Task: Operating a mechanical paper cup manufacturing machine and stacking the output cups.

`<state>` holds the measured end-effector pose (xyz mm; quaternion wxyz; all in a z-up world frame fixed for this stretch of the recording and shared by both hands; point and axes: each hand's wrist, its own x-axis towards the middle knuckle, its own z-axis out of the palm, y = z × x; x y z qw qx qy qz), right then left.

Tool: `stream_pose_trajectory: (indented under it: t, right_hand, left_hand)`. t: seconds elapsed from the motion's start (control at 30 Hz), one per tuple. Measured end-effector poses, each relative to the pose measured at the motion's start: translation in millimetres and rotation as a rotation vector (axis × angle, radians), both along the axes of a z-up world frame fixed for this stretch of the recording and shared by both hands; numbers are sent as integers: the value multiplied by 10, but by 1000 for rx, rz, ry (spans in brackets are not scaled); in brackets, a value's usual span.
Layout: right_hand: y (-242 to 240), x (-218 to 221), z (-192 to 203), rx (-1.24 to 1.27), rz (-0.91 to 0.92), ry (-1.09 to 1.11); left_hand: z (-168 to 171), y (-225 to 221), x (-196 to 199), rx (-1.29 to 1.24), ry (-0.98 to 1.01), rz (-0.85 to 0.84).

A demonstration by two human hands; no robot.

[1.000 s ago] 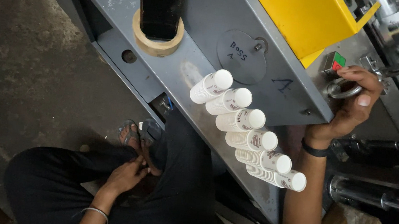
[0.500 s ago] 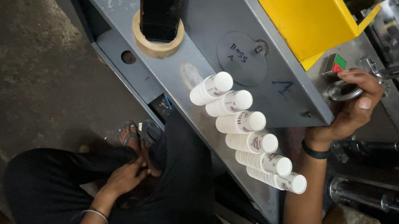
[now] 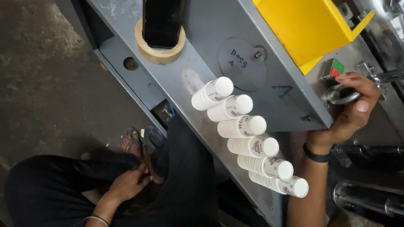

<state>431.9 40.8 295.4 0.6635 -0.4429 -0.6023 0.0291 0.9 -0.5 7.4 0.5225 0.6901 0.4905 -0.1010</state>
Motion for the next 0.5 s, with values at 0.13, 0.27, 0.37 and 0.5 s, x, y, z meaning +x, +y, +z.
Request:
stream_pose_trajectory:
  t: [0.13, 0.27, 0.37, 0.5]
  right_hand:
    - [-4, -45, 8, -4, -18, 25]
    - [-1, -49, 21, 14, -17, 33]
    - [-6, -69, 40, -15, -78, -62]
    - [-15, -152, 72, -21, -93, -40]
  left_hand:
    - [8, -8, -9, -25, -23, 17]
    - [103, 34, 12, -38, -13, 8]
    - [17, 25, 3, -49, 12, -13]
    - [-217, -29, -21, -36, 7, -1]
